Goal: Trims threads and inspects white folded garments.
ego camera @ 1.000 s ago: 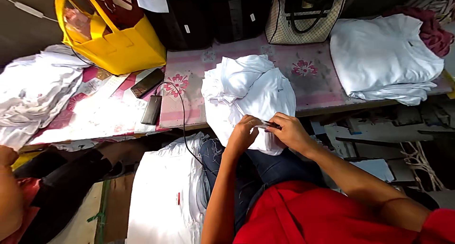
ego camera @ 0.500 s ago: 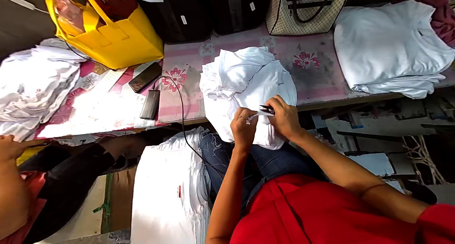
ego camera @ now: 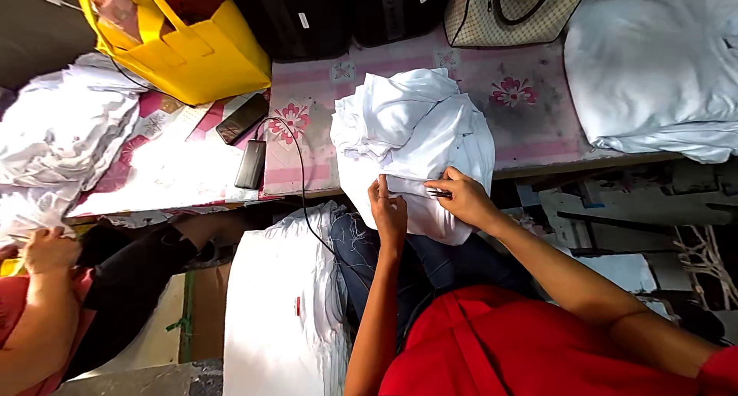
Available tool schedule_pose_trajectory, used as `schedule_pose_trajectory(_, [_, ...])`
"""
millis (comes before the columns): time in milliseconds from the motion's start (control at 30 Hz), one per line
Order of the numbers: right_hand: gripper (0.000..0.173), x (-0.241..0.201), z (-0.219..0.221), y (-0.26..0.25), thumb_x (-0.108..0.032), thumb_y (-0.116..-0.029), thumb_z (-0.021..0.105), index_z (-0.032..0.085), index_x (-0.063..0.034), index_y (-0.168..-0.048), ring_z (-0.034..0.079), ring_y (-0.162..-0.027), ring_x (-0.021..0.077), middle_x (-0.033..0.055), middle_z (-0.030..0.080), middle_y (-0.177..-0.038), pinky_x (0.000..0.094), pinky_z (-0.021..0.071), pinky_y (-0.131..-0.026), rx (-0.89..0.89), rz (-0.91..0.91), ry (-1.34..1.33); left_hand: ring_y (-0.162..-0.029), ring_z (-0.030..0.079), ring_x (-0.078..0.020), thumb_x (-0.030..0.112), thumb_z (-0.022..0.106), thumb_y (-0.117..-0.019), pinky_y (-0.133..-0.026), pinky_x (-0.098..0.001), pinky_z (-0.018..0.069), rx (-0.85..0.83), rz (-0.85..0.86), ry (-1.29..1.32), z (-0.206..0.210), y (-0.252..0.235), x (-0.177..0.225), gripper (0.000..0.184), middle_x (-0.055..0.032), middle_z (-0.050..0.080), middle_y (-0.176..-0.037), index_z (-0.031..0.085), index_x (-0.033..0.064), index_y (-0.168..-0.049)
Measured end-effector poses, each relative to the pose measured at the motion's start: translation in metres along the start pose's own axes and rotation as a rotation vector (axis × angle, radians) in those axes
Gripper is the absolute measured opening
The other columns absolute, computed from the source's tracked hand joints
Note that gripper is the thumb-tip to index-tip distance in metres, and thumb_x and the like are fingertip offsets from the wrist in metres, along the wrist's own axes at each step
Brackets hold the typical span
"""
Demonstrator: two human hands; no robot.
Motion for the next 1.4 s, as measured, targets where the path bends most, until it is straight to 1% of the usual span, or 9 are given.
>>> schedule_pose_trajectory(167, [0.042,0.002,0.009,0.001,-0.014,-0.0931,0.071,0.068,-0.0082,-0.134,0.064,-0.092,0.0336,0.0179,0.066,-0.108,0.0557,0.0521,-0.082,-0.067,0.062,-0.060,-0.079,0.064,-0.0273,0.011,0.074,-0.0882,-0.070,-0.0360,0.0554,0.079,0.058,-0.202,-0.015,0.007,0.047,0.021,-0.0233,0.065,-0.095,0.075,-0.0070,-0.099])
schedule_pose_trajectory(267, [0.047,0.004,0.012,-0.002,-0.013,-0.0934,0.071,0.064,-0.0080,-0.140,0.065,-0.094,0.0341,0.0190,0.066,-0.111,0.0562,0.0522,-0.083,-0.063,0.076,-0.078,-0.105,0.065,-0.0367,0.020,0.077,-0.0910,-0.092,-0.0469,0.0548,-0.056,0.003,-0.163,0.016,-0.012,0.027,0.038,-0.0272,0.065,-0.114,0.071,-0.0103,-0.112])
schedule_pose_trajectory(500, [0.039,0.021,-0.001,0.004,-0.017,-0.0925,0.075,0.068,-0.0043,-0.129,0.060,-0.088,0.0213,0.0151,0.064,-0.108,0.0394,0.0523,-0.081,-0.088,0.150,-0.314,-0.086,0.073,-0.0226,-0.001,0.071,-0.0893,-0.084,-0.0312,0.0594,-0.026,0.461,0.081,0.004,0.019,-0.013,0.008,-0.0180,0.074,-0.090,0.078,-0.0046,-0.091])
schedule_pose_trajectory(700, [0.043,0.000,-0.022,0.018,-0.031,-0.1127,0.036,0.068,-0.0028,-0.116,0.048,-0.063,0.0018,-0.0002,0.059,-0.088,0.0182,0.0422,-0.059,-0.172,0.251,-0.560,-0.100,0.071,-0.0278,0.009,0.067,-0.0939,-0.089,-0.0454,0.0580,-0.569,0.126,-0.095,-0.008,0.051,-0.033,0.018,-0.0163,0.072,-0.110,0.078,0.0033,-0.108])
schedule_pose_trajectory(800, [0.045,-0.019,0.000,0.011,-0.029,-0.1138,0.032,0.067,-0.0017,-0.116,0.046,-0.059,-0.0001,-0.0028,0.058,-0.082,0.0161,0.0412,-0.056,-0.331,0.272,-0.673,-0.081,0.070,-0.0260,0.013,0.070,-0.0930,-0.075,-0.0385,0.0595,-0.293,0.122,-0.052,-0.017,0.030,0.007,0.020,-0.0210,0.071,-0.099,0.076,-0.0050,-0.100])
schedule_pose_trajectory(900, [0.040,-0.020,0.029,-0.002,-0.028,-0.1133,0.036,0.066,-0.0014,-0.114,0.045,-0.058,0.0004,-0.0030,0.055,-0.081,0.0166,0.0407,-0.056,-0.398,0.303,-0.687,-0.091,0.071,-0.0342,0.016,0.074,-0.0915,-0.081,-0.0442,0.0596,-0.065,0.128,-0.131,-0.003,0.013,0.016,0.026,-0.0249,0.070,-0.102,0.073,-0.0093,-0.098])
schedule_pose_trajectory(1133, [0.041,-0.001,0.035,-0.009,-0.030,-0.1136,0.035,0.065,-0.0033,-0.109,0.048,-0.058,0.0013,-0.0033,0.057,-0.081,0.0166,0.0420,-0.057,-0.370,0.361,-0.743,-0.095,0.070,-0.0313,0.007,0.062,-0.0968,-0.089,-0.0440,0.0552,-0.353,-0.171,-0.227,-0.014,0.008,-0.003,0.019,-0.0238,0.070,-0.103,0.073,-0.0088,-0.099])
schedule_pose_trajectory(1267, [0.041,-0.007,0.044,-0.007,-0.032,-0.1139,0.033,0.063,-0.0044,-0.111,0.044,-0.051,0.0010,-0.0053,0.054,-0.068,0.0154,0.0388,-0.050,-0.448,0.387,-0.769,-0.095,0.070,-0.0342,0.010,0.069,-0.0949,-0.088,-0.0440,0.0582,-0.164,-0.071,-0.138,-0.013,0.006,0.010,0.023,-0.0274,0.068,-0.109,0.072,-0.0114,-0.104])
schedule_pose_trajectory(1400, [0.040,-0.017,0.056,-0.010,-0.033,-0.1133,0.036,0.065,-0.0062,-0.106,0.035,-0.047,-0.0002,-0.0085,0.043,-0.063,0.0156,0.0304,-0.046,-0.499,0.418,-0.736,-0.093,0.071,-0.0317,-0.004,0.069,-0.0878,-0.086,-0.0427,0.0589,-0.017,0.000,-0.105,-0.005,0.001,-0.007,0.007,-0.0232,0.071,-0.099,0.074,-0.0088,-0.087])
Point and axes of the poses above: each hand's wrist, its own y-axis away from the middle knuckle, its own z-axis out of the palm, x = y × z, the point moved 10 cm from there along -y, towards the middle knuckle
